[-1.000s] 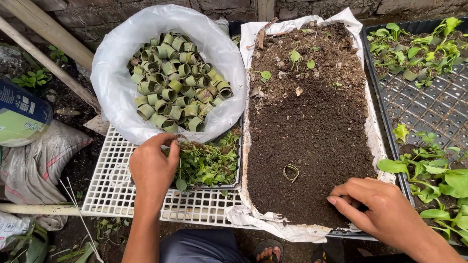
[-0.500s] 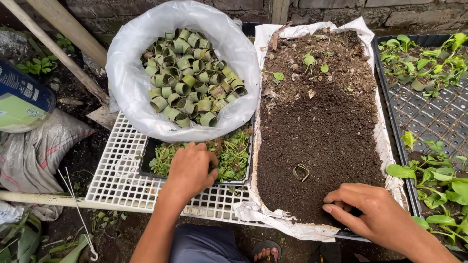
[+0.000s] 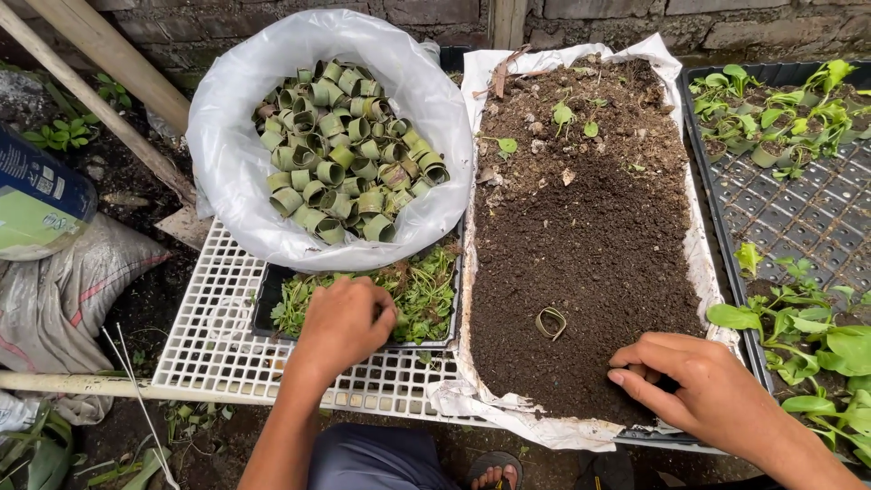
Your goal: The person plants small seedlings into a tray filled with soil. They pick up seedlings from a tray, place them into the soil, and cover the roots with soil using their hands. The person also handles rolled paper pots from a plastic bag.
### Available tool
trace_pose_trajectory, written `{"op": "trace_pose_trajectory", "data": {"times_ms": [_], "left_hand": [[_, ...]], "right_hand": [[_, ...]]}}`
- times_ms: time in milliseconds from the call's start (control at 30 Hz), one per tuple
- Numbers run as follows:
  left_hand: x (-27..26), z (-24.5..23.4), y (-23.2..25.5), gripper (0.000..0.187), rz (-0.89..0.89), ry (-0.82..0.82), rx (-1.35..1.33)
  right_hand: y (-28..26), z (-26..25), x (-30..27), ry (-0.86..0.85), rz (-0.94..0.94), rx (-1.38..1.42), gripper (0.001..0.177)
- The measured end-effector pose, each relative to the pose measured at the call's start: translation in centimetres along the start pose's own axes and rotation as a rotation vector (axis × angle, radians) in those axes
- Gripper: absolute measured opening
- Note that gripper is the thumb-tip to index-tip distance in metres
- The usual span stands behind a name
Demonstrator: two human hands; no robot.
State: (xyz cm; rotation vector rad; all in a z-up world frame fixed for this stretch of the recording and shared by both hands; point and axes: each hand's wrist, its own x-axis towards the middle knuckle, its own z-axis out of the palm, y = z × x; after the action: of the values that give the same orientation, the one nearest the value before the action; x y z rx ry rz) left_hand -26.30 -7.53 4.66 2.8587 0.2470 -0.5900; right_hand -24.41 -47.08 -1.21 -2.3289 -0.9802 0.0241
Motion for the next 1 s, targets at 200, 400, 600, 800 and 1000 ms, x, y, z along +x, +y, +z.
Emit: {"op": "trace_pose_trajectory", "data": {"times_ms": [200, 400, 600, 800, 1000], "left_hand": [[-1.4, -1.8, -1.8, 0.021, 0.032, 0.256, -0.461], [-0.8, -1.5, -2.1, 0.02, 0.355, 0.184, -0.899], [0.1, -0.6, 1.3, 0.016, 0.352, 0.064, -1.167], [-0.2, -0.7, 2.8, 0.018, 0.483, 0.03, -1.191], [0.5, -0.1, 2.3, 0.023, 0.553, 0.19, -1.112]], "right_hand": [[0.0, 0.0, 0.0, -0.038, 0.025, -0.019, 0.02], [-1.5, -0.8, 2.0, -0.08, -0.001, 0.023, 0.019], [-6.7, -1.6, 7.6, 0.021, -0.204, 0.091, 0.031], [-9.9, -1.5, 13.4, 0.002, -0.283, 0.219, 0.04], [-8.8, -0.4, 14.4, 0.027, -0.242, 0.258, 0.016]]}}
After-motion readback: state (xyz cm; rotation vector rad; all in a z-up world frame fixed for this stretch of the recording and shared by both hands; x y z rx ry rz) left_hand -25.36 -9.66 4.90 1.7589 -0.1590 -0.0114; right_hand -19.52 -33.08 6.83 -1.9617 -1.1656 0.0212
